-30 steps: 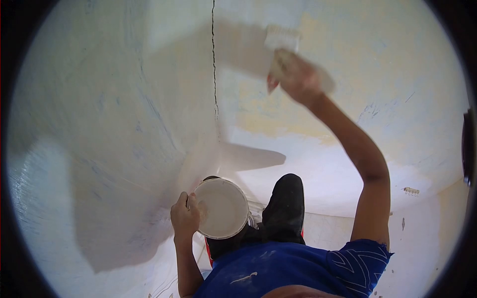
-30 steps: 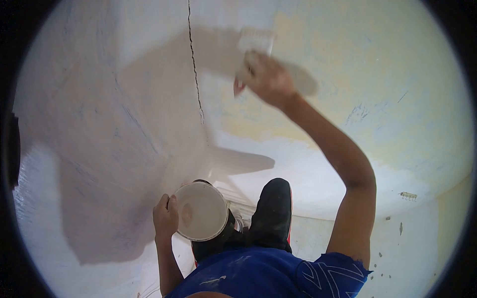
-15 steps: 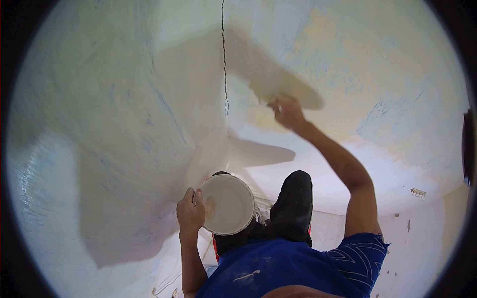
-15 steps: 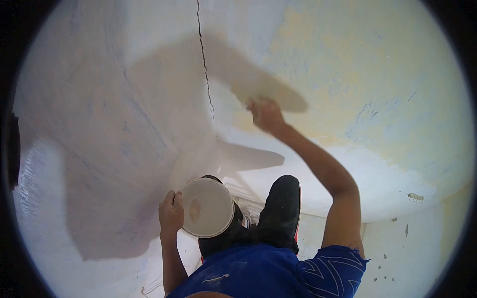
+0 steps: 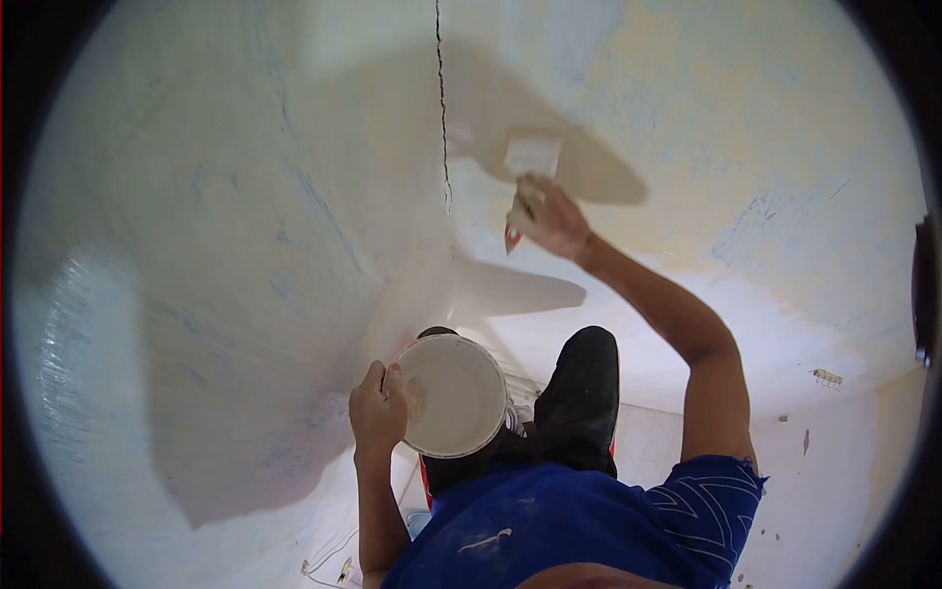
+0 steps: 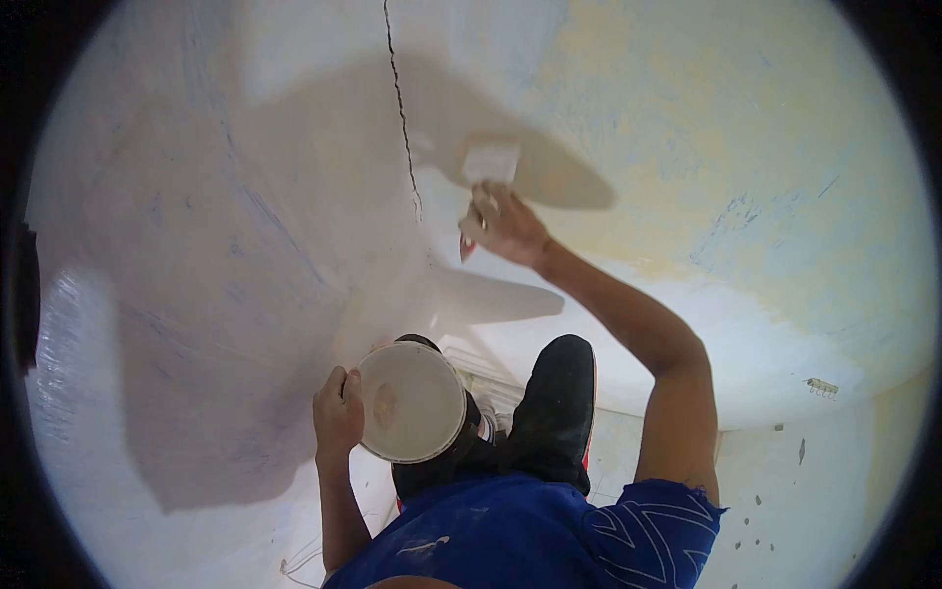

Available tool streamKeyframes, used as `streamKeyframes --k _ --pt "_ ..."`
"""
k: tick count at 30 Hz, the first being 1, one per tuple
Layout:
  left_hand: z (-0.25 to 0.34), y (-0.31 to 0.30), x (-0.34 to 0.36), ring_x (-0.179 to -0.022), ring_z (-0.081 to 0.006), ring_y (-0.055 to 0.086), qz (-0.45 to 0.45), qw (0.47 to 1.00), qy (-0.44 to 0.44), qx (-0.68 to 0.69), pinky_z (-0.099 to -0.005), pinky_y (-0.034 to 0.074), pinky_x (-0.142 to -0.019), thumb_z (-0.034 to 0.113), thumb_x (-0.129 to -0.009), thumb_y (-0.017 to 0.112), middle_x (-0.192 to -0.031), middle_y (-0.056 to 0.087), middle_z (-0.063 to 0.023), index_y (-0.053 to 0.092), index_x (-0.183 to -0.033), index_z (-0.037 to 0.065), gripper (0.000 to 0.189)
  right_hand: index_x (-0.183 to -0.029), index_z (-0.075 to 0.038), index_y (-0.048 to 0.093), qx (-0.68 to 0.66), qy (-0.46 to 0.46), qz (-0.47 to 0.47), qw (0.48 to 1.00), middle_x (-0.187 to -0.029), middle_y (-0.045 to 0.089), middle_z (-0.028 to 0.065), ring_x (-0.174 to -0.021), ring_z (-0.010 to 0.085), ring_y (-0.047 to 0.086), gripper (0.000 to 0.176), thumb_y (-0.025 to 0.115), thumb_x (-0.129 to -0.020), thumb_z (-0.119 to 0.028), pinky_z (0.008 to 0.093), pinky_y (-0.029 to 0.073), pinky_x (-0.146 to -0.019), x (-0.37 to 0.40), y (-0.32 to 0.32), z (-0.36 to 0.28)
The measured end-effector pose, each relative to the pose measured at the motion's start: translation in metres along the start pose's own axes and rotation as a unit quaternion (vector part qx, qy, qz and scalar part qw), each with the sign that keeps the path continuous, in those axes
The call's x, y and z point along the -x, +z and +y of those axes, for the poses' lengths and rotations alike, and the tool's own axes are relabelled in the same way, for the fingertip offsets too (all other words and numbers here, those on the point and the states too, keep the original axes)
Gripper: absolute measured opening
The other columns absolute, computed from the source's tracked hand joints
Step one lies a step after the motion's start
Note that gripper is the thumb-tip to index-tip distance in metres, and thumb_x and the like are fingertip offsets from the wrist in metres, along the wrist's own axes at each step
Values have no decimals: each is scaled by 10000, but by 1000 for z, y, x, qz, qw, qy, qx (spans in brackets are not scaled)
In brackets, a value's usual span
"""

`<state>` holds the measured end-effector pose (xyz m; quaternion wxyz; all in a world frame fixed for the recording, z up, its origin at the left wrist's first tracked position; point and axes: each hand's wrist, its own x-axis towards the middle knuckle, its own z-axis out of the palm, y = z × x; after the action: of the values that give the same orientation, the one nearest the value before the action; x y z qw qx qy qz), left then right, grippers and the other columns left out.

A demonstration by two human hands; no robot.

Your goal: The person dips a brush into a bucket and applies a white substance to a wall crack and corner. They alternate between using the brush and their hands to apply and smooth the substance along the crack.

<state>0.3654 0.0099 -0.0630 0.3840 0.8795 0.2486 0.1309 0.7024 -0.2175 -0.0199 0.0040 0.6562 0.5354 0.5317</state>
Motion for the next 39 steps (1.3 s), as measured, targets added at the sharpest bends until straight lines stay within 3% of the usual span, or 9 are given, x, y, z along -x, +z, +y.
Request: streamKeyframes --k 4,7,10,14,18,20,23,27,39 --pt "-1 0 1 -667 -495 581 6 1000 19 -10 -541 432 -632 311 -1039 539 -702 574 -274 516 -809 -2 389 -900 -131 612 -101 69 -81 989 -1039 636 146 -931 293 672 184 734 -764 -154 330 600 -715 43 31 -66" --pt "1 -2 2 -689 -504 594 -3 1000 6 -10 -552 433 -637 317 -1040 537 -712 586 -276 521 -812 0 390 -900 -121 637 -234 124 -141 954 -1004 651 128 -902 303 673 105 715 -833 -138 372 589 -699 42 37 -73" --pt "-3 -1 1 -697 -503 598 -3 1000 8 -18 -551 439 -642 320 -1040 536 -719 595 -274 523 -815 2 390 -895 -116 645 -243 257 -79 932 -956 658 113 -868 311 671 39 674 -917 -130 421 580 -705 16 44 -52" --pt "-3 -1 2 -699 -503 600 -1 1000 -2 -11 -550 443 -644 322 -1041 536 -722 598 -273 524 -815 3 391 -886 -103 633 -223 267 -60 936 -951 676 107 -865 311 680 58 686 -910 -97 433 566 -694 -56 -3 17" --pt "0 0 1 -685 -495 594 -1 1000 -2 -4 -543 441 -638 327 -1042 538 -717 593 -270 525 -818 6 392 -950 -70 671 -166 145 -15 975 -1021 698 103 -863 315 697 186 769 -792 -68 407 587 -731 -71 -21 34" --pt "-2 1 2 -678 -491 590 -6 1000 -5 -5 -542 438 -634 327 -1042 539 -713 590 -268 523 -817 6 392 -898 -92 642 -83 59 94 990 -1062 694 92 -977 299 707 207 784 -749 -66 388 608 -766 -64 -21 33" --pt "-1 0 1 -665 -485 582 4 1000 10 -15 -541 431 -627 324 -1044 537 -706 581 -266 518 -814 8 392 -857 -103 618 -73 -18 52 996 -1150 681 114 -1112 318 685 200 784 -757 -52 401 621 -853 -33 -16 15" --pt "1 -2 1 -663 -490 577 -2 1000 10 -17 -542 426 -625 317 -1046 535 -704 574 -269 511 -812 6 390 -795 -140 553 -51 -15 13 998 -1218 643 116 -1169 293 647 200 752 -787 -123 400 596 -970 10 4 1" --pt "4 -3 2 -699 -514 582 -2 1000 11 -17 -551 435 -644 312 -1041 537 -721 581 -282 517 -822 -2 384 -848 -105 608 -97 13 24 995 -1238 641 126 -1172 289 644 190 770 -750 -89 406 590 -1004 18 8 -4"
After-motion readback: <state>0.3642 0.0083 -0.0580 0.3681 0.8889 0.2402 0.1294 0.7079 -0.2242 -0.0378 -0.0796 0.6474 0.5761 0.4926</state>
